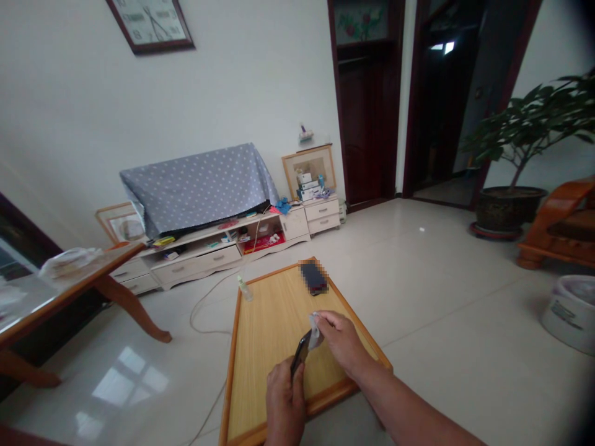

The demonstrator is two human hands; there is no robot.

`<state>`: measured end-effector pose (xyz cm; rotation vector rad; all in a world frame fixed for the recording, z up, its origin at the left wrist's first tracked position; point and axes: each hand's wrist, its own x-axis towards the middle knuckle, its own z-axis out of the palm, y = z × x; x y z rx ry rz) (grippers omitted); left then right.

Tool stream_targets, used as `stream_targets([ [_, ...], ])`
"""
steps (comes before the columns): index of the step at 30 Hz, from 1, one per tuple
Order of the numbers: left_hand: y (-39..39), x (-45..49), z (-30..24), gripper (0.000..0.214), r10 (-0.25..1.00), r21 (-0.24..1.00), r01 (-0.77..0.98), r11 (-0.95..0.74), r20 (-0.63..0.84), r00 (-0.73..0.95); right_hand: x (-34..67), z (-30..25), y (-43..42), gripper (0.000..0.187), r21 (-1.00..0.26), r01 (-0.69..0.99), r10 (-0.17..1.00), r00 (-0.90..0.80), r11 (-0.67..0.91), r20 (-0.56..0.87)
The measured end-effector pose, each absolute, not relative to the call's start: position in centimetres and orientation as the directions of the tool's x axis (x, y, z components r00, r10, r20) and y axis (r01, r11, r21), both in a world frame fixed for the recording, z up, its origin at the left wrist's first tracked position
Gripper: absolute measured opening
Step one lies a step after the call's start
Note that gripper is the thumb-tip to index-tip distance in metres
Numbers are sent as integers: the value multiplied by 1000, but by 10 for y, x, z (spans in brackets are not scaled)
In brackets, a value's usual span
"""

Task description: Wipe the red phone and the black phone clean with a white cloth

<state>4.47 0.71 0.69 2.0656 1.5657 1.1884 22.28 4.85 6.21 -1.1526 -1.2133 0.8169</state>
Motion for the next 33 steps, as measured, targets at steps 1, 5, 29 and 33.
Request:
stream_targets([
  [1,7,46,7,32,903,667,651,-363,424,69,221,62,47,32,-946,133,925,209,295,318],
  [5,8,48,8,36,924,727,601,-332,379,51,213,64,38,28,-887,200,883,146,416,447],
  [29,15,48,8,67,987,931,331,-154,159,11,212,21,68,32,-947,-302,980,129,-108,-153],
  [33,12,49,-4,93,949,786,555,-273,315,22,205,13,70,31,-943,-315,955,229,-110,-188],
])
